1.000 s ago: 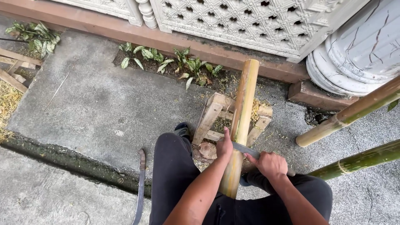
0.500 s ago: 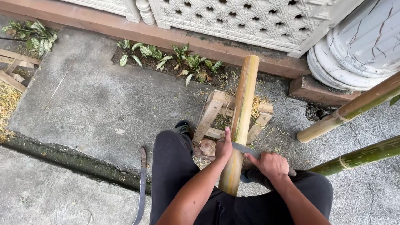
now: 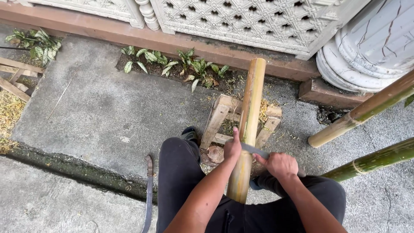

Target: Scraping the outer layer of a bamboo pole with a small knife.

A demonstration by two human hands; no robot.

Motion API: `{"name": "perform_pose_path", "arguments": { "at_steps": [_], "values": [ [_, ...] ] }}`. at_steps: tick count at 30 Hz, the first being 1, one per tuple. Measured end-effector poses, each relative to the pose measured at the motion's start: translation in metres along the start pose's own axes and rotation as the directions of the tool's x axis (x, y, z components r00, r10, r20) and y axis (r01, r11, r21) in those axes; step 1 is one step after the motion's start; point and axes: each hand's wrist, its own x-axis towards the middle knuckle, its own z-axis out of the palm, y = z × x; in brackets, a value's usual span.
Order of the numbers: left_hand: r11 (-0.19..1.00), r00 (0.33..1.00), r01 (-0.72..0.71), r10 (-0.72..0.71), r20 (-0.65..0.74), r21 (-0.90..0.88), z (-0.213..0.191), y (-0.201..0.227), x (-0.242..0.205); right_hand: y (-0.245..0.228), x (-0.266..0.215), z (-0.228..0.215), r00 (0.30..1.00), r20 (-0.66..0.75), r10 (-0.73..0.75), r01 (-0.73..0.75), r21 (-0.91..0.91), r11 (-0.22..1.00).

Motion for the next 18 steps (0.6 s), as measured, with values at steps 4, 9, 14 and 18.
{"name": "perform_pose_path", "arguments": {
  "at_steps": [4, 9, 14, 18],
  "values": [
    [1.0, 1.0, 0.012, -0.012, -0.009, -0.015, 0.002, 0.006, 0.001, -0.002, 0.005, -0.007, 1.0, 0.021, 0.021, -0.02, -0.037, 0.999],
    [1.0, 1.0, 0.017, -0.017, -0.026, 0.009, 0.009, 0.0, 0.013, 0.001, 0.013, 0.003, 1.0, 0.012, 0.004, -0.004, -0.012, 1.0],
    [0.998, 0.993, 0.039, -0.044, -0.107, -0.045, 0.002, 0.017, -0.008, 0.0, 0.016, -0.007, 0.998, 0.065, 0.013, -0.01, -0.048, 0.999],
    [0.998, 0.994, 0.048, -0.05, -0.096, -0.031, -0.002, 0.034, -0.004, 0.002, 0.029, -0.01, 1.0, 0.017, -0.001, 0.002, -0.026, 1.0]
  ]
}}
